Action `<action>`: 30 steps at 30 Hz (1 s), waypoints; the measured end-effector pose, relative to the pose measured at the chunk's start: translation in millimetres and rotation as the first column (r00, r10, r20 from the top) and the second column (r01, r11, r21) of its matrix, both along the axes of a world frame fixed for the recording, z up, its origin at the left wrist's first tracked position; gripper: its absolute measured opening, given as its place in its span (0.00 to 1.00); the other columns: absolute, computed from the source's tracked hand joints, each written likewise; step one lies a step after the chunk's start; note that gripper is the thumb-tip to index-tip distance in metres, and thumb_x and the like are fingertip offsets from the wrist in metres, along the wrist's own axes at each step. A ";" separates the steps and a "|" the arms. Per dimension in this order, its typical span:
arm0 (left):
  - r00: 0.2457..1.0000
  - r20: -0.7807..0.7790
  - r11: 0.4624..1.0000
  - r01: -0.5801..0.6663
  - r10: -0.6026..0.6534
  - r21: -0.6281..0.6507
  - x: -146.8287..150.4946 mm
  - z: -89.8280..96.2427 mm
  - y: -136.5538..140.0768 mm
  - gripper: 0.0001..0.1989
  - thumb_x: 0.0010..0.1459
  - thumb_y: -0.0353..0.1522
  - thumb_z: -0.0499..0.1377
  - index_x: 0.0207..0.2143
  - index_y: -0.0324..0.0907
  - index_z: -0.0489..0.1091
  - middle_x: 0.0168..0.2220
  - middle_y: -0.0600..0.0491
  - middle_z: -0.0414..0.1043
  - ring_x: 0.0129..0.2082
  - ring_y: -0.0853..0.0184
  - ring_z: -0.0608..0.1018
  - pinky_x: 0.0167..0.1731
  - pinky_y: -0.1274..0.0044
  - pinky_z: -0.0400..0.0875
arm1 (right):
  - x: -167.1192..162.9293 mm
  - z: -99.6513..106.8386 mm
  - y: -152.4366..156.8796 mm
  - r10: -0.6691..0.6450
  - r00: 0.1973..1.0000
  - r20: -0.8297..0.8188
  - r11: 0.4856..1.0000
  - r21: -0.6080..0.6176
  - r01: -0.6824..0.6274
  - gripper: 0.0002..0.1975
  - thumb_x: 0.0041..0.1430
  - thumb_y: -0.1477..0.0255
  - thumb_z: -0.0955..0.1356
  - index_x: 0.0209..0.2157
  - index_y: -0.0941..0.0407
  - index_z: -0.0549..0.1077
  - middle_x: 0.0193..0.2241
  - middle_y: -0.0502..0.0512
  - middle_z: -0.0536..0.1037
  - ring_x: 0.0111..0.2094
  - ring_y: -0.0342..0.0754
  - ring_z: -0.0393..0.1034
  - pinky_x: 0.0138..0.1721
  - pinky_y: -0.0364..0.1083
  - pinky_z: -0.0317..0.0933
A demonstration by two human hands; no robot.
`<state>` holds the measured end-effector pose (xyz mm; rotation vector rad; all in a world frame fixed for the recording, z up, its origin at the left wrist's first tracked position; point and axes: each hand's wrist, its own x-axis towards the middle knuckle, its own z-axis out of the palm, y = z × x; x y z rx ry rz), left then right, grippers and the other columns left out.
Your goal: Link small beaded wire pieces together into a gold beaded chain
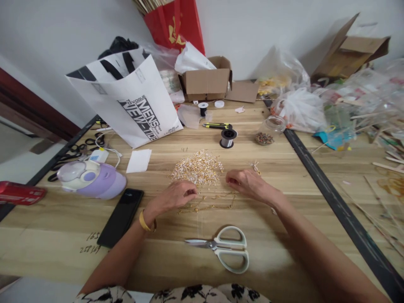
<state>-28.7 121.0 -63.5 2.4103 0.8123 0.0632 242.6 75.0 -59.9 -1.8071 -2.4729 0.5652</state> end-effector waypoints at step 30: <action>0.981 0.155 0.972 -0.144 0.116 0.185 44.4 -12.9 6.4 0.07 0.59 0.29 0.56 0.30 0.40 0.73 0.29 0.53 0.74 0.30 0.68 0.74 0.35 0.78 0.64 | -17.4 -17.7 7.0 -0.124 0.991 0.056 0.987 0.111 0.118 0.09 0.66 0.73 0.59 0.39 0.58 0.69 0.36 0.55 0.77 0.36 0.46 0.72 0.31 0.42 0.50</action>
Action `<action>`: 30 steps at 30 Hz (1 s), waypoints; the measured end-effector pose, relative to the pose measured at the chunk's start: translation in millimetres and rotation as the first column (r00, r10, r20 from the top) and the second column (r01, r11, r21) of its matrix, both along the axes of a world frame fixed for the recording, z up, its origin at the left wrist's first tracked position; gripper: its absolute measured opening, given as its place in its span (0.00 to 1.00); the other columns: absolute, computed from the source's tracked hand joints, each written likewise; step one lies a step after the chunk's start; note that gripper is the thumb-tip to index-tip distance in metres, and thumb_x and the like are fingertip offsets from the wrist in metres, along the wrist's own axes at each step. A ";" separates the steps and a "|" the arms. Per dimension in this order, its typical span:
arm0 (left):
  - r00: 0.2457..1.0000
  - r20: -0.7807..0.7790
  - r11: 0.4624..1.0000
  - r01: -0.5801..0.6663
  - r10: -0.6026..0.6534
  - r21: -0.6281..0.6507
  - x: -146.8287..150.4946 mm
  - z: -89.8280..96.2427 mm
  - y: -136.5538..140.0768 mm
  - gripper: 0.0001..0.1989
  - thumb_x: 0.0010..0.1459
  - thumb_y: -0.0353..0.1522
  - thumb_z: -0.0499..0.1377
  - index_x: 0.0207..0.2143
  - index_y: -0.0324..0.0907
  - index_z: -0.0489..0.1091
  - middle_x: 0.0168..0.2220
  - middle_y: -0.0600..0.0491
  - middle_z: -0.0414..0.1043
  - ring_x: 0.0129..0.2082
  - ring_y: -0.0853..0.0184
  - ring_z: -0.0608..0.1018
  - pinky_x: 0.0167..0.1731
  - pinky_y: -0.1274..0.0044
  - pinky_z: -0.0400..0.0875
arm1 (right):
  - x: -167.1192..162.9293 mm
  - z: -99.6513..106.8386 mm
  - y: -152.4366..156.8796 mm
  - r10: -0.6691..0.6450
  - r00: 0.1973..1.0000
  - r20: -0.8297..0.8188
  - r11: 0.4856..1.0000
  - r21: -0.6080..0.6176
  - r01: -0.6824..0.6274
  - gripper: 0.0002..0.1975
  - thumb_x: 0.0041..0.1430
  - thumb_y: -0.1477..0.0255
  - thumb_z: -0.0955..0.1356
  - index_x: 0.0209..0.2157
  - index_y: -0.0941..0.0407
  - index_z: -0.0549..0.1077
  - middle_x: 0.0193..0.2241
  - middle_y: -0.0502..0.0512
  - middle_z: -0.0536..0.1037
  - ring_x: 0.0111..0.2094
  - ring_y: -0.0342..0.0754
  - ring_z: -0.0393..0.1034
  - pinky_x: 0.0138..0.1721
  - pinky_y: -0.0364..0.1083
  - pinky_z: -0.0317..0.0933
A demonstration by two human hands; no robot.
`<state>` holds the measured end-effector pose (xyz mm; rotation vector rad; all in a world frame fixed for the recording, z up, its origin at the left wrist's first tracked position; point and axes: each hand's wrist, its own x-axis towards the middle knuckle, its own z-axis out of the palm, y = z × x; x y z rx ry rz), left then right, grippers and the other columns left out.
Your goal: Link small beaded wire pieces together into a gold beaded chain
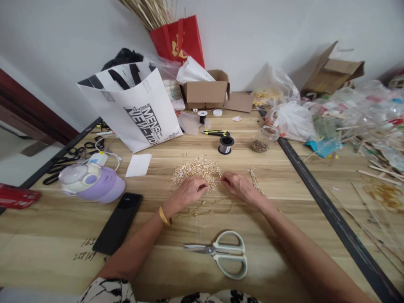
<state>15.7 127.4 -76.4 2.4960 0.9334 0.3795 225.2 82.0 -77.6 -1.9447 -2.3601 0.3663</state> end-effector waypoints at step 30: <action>0.994 0.095 0.997 0.045 -0.051 0.061 0.6 -20.3 2.9 0.06 0.61 0.27 0.55 0.33 0.39 0.72 0.32 0.51 0.72 0.35 0.66 0.71 0.39 0.75 0.65 | -21.5 1.0 -6.7 0.113 0.966 0.234 0.991 -0.101 -0.092 0.12 0.63 0.81 0.58 0.46 0.61 0.65 0.43 0.66 0.73 0.40 0.52 0.71 0.36 0.46 0.58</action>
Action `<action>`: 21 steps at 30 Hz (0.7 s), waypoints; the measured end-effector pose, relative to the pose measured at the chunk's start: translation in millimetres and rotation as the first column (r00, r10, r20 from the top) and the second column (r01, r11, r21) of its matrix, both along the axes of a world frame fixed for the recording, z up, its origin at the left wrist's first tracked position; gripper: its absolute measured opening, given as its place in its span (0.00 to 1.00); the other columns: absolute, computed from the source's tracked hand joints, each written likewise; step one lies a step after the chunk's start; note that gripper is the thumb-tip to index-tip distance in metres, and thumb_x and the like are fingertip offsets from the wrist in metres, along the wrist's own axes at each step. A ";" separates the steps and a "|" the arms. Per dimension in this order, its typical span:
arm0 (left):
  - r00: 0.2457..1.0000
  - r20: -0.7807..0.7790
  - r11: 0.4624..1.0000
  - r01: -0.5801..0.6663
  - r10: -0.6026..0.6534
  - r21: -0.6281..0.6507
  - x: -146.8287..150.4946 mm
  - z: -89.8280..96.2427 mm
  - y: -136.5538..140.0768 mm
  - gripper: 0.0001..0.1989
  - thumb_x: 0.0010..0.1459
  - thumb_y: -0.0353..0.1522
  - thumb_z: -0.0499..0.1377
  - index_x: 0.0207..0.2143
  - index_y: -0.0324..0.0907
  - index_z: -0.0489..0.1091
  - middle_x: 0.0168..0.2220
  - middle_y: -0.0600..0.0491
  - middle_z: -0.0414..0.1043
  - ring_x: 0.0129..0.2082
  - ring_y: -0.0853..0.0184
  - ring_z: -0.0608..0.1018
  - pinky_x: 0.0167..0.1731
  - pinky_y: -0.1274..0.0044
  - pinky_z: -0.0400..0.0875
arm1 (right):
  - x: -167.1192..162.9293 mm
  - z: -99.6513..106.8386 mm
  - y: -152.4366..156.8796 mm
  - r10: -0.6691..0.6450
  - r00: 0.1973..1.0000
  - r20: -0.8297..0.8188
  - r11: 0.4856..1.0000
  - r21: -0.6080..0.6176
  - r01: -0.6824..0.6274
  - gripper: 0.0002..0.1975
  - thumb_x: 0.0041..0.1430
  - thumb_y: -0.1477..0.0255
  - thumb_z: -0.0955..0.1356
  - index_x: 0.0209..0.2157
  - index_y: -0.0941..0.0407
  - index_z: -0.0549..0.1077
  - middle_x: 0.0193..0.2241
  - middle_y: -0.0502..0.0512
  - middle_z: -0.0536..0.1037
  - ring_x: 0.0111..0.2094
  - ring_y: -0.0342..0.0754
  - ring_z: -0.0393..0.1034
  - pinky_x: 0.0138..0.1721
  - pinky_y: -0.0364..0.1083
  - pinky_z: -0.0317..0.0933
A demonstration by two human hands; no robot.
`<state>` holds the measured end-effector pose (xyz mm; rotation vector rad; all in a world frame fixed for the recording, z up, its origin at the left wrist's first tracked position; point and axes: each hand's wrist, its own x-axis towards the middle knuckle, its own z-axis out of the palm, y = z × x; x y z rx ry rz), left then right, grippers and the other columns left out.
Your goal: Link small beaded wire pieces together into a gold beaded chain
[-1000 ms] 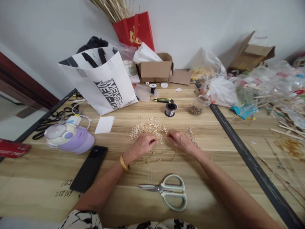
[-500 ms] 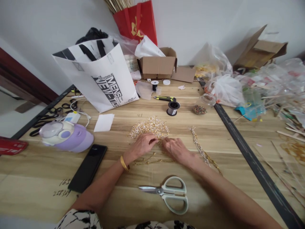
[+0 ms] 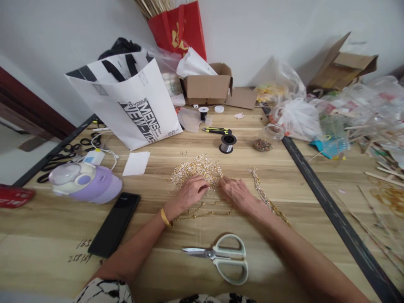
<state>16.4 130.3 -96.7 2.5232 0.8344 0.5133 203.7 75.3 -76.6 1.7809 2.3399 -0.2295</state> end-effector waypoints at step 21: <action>0.997 0.038 0.996 -0.071 0.069 0.052 -0.6 -2.5 1.6 0.06 0.60 0.27 0.55 0.34 0.40 0.72 0.33 0.50 0.71 0.37 0.65 0.72 0.41 0.72 0.67 | -21.7 -10.9 0.1 -0.134 0.963 -0.233 0.988 0.049 0.149 0.08 0.68 0.72 0.56 0.40 0.57 0.65 0.38 0.57 0.75 0.36 0.47 0.72 0.30 0.42 0.51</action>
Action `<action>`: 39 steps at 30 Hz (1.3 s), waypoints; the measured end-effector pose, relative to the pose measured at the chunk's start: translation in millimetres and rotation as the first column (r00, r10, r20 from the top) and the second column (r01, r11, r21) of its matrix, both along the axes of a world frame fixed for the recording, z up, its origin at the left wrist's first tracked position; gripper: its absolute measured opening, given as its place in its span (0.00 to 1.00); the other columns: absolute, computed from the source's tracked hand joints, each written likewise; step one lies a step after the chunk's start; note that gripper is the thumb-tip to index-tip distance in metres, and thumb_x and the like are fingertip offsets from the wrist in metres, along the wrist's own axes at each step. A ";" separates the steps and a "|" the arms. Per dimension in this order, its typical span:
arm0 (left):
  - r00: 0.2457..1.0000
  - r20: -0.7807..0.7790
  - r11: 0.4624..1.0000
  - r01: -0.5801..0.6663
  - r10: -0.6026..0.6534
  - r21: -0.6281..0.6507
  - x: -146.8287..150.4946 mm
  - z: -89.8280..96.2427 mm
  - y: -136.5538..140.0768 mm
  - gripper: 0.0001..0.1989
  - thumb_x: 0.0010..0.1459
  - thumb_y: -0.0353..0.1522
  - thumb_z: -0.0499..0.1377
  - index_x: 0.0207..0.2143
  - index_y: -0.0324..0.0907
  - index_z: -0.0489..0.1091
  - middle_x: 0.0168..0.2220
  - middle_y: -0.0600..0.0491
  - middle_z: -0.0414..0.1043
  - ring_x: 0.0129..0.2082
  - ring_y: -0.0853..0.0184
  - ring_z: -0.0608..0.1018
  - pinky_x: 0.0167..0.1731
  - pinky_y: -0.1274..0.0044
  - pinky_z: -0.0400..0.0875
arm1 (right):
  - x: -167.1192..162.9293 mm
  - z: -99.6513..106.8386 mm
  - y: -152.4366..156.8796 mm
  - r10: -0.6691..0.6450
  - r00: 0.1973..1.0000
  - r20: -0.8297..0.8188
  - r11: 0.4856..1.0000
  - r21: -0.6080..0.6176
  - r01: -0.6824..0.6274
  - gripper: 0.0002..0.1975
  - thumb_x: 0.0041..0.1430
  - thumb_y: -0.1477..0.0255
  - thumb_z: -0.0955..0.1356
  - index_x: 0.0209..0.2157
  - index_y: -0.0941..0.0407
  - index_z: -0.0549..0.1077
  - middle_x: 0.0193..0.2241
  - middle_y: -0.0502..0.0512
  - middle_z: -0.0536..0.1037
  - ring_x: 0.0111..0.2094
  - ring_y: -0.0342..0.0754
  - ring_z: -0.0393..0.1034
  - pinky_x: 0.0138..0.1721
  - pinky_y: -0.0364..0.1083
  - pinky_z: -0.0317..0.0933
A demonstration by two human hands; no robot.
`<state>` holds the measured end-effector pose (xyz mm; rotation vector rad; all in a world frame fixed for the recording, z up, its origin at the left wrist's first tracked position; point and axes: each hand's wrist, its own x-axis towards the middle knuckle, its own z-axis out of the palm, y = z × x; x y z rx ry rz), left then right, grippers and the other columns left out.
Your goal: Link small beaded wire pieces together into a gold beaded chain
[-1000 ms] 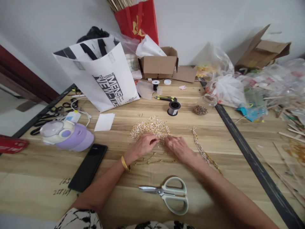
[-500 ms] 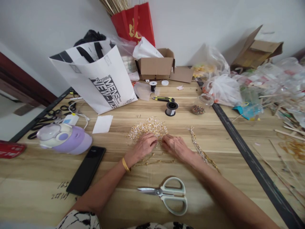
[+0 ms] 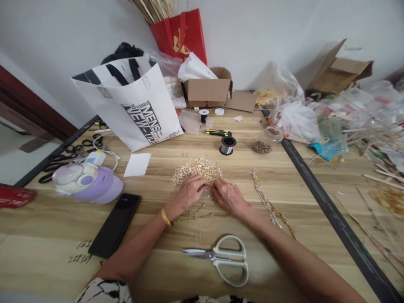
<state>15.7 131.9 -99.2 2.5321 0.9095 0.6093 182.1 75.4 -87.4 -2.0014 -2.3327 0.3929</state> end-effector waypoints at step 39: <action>0.973 0.231 0.984 0.051 -0.011 -0.169 4.4 -4.2 12.4 0.11 0.56 0.23 0.53 0.35 0.38 0.75 0.33 0.48 0.76 0.36 0.63 0.75 0.42 0.71 0.68 | 6.9 -18.2 3.9 0.155 0.890 -0.429 0.968 0.246 -0.051 0.04 0.63 0.77 0.60 0.37 0.55 0.64 0.31 0.52 0.74 0.28 0.44 0.66 0.30 0.41 0.53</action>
